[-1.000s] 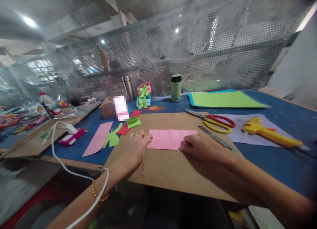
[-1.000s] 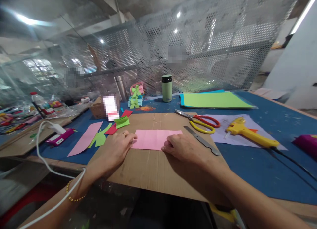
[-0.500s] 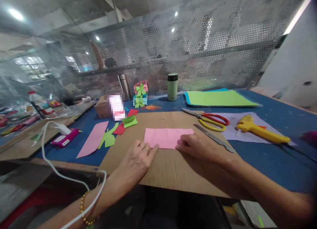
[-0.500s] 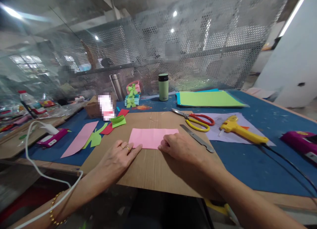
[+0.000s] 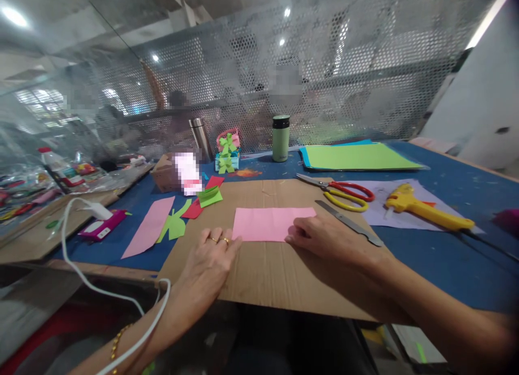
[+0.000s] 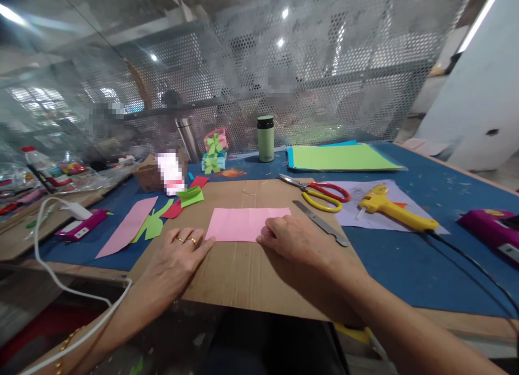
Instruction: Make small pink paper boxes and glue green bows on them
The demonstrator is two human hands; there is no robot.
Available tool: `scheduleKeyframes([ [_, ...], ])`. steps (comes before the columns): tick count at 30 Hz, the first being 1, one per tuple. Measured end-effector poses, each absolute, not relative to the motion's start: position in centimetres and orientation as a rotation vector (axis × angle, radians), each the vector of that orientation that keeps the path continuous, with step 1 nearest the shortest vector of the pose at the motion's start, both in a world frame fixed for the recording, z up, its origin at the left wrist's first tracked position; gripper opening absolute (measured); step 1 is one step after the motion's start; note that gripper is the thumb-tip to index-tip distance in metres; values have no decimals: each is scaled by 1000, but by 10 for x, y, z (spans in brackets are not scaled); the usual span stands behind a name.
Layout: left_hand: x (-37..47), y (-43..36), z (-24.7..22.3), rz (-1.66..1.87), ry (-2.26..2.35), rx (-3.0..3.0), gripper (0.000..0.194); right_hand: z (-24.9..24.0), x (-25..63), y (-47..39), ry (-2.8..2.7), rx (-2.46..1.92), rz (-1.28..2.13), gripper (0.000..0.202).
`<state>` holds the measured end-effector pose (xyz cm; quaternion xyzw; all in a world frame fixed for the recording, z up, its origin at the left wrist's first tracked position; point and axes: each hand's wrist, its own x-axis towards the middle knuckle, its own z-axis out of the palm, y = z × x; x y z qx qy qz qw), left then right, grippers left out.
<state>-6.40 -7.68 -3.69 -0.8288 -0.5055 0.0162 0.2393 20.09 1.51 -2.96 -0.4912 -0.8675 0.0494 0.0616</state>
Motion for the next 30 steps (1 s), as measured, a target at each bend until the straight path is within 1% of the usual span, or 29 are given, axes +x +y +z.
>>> scheduleKeyframes([
  [4, -56, -70, -34, 73, -1340, -2341, 30, -30, 203, 15, -2616, -1455, 149, 31],
  [7, -42, -61, -29, 63, -1410, -2433, 26, -31, 205, 16, -2624, -1434, 154, 32],
  [14, -11, -46, -12, -295, -1873, -2592, 20, -31, 204, 17, -2653, -1433, 129, 32],
  [16, -4, -39, -8, -303, -1983, -2619, 24, -29, 204, 16, -2650, -1449, 121, 32],
  [19, 4, -32, -4, -193, -2129, -2579, 34, -28, 205, 14, -2664, -1440, 129, 33],
  [21, 6, -32, 0, -130, -2192, -2568, 35, -27, 204, 13, -2676, -1417, 116, 32],
  [24, 4, -45, 5, -277, -2262, -2659, 34, -25, 204, 11, -2682, -1425, 70, 32],
  [26, 0, -54, 8, -389, -2377, -2672, 38, -22, 203, 8, -2677, -1443, 58, 33],
  [28, -3, -59, 7, -383, -2481, -2655, 43, -19, 203, 5, -2674, -1456, 72, 33],
  [30, -6, -55, 2, -334, -2473, -2672, 45, -16, 202, 3, -2675, -1460, 80, 34],
])
